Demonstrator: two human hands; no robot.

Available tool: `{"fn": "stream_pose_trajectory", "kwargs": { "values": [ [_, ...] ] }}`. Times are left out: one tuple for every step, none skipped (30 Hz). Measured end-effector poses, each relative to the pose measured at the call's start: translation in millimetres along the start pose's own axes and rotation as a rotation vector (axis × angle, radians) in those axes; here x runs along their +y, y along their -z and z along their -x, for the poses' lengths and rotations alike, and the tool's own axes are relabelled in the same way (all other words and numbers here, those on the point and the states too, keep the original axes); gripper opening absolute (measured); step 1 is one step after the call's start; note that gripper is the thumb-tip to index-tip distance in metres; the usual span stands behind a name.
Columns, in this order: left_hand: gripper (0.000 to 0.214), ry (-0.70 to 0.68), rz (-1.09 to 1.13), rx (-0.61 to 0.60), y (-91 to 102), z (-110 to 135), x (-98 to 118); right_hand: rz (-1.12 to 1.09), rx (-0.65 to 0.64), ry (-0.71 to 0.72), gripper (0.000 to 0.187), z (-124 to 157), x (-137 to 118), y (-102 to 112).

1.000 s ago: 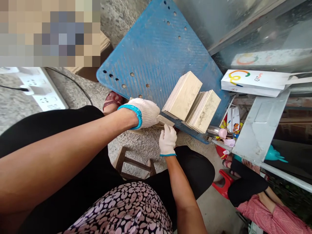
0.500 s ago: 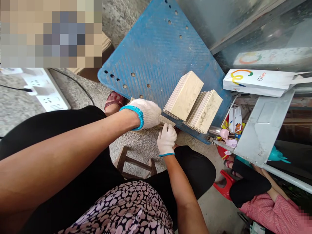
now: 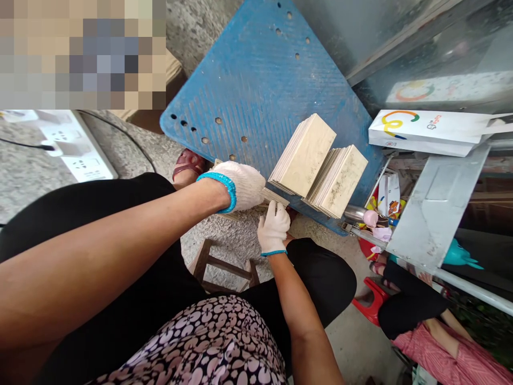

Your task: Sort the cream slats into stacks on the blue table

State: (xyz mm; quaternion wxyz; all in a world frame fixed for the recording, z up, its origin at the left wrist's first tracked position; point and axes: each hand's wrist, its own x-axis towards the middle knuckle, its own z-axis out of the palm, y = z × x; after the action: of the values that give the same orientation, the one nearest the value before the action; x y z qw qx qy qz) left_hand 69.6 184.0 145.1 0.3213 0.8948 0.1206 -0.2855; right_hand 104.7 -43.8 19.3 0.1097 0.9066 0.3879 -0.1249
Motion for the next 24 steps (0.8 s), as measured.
{"fn": "stream_pose_trajectory", "kwargs": {
  "values": [
    [0.041,0.008,-0.002,0.000,-0.1,-0.4,0.0,-0.003,-0.001,-0.002,0.058,0.3,0.1,0.4],
    [0.041,0.014,-0.004,0.001,-0.2,-0.8,0.0,-0.006,-0.002,-0.001,0.057,1.2,0.4,0.9],
    [0.041,0.018,-0.007,-0.001,-0.3,-1.2,0.0,-0.010,-0.002,0.002,0.055,2.4,0.8,1.6],
    [0.040,0.019,-0.009,-0.003,-0.3,-1.4,0.0,-0.014,0.000,0.007,0.054,3.9,1.4,2.5],
    [0.040,0.018,-0.009,-0.002,-0.2,-1.4,0.1,-0.018,0.002,0.014,0.052,5.5,2.2,3.4],
    [0.040,0.016,-0.006,-0.001,0.2,-1.2,0.2,-0.023,0.003,0.024,0.049,7.0,3.1,4.4],
    [0.041,0.017,0.001,0.000,0.7,-0.8,0.4,-0.027,0.004,0.031,0.045,8.1,4.1,5.4],
    [0.041,0.021,0.011,-0.003,1.4,-0.2,0.6,-0.032,0.004,0.038,0.041,8.7,4.9,6.4],
    [0.041,0.029,0.025,-0.005,2.1,0.6,0.9,-0.039,0.000,0.043,0.036,8.5,5.6,7.3],
    [0.042,0.039,0.040,-0.009,2.9,1.5,1.1,-0.045,-0.010,0.039,0.032,7.5,6.1,8.0],
    [0.042,0.050,0.056,-0.015,3.7,2.4,1.3,-0.047,-0.031,0.025,0.030,5.9,6.4,8.6],
    [0.041,0.057,0.071,-0.017,4.2,3.2,1.5,-0.044,-0.062,0.002,0.030,3.8,6.4,9.0],
    [0.041,0.060,0.081,-0.017,4.6,4.0,1.6,-0.034,-0.101,-0.017,0.032,1.4,6.2,9.3],
    [0.040,0.058,0.084,-0.014,4.8,4.5,1.7,-0.016,-0.142,-0.024,0.034,-1.0,5.8,9.5],
    [0.040,0.054,0.078,-0.012,4.7,4.8,1.8,0.007,-0.181,-0.019,0.036,-3.2,5.3,9.6],
    [0.040,0.047,0.065,-0.010,4.5,4.8,1.8,0.029,-0.216,0.003,0.037,-4.9,4.7,9.7],
    [0.040,0.036,0.048,-0.005,4.1,4.5,1.8,0.048,-0.251,0.036,0.036,-6.3,4.0,9.7],
    [0.040,0.023,0.030,0.001,3.6,4.1,1.8,0.063,-0.285,0.070,0.034,-7.4,3.3,9.7],
    [0.040,0.008,0.011,0.007,3.2,3.6,1.9,0.071,-0.319,0.097,0.033,-8.2,2.5,9.9],
    [0.040,-0.007,-0.005,0.014,2.8,3.1,2.0,0.075,-0.349,0.115,0.031,-8.9,1.9,10.3],
    [0.040,-0.019,-0.019,0.018,2.5,2.6,2.1,0.075,-0.372,0.128,0.030,-9.7,1.7,11.0],
    [0.040,-0.026,-0.029,0.020,2.4,2.2,2.3,0.070,-0.387,0.131,0.029,-10.5,2.0,12.2],
    [0.040,-0.030,-0.038,0.019,2.4,2.0,2.5,0.062,-0.395,0.119,0.028,-11.6,3.1,14.2],
    [0.039,-0.029,-0.044,0.015,2.6,1.8,2.6,0.047,-0.397,0.095,0.027,-12.8,5.5,17.0]
  ]
}}
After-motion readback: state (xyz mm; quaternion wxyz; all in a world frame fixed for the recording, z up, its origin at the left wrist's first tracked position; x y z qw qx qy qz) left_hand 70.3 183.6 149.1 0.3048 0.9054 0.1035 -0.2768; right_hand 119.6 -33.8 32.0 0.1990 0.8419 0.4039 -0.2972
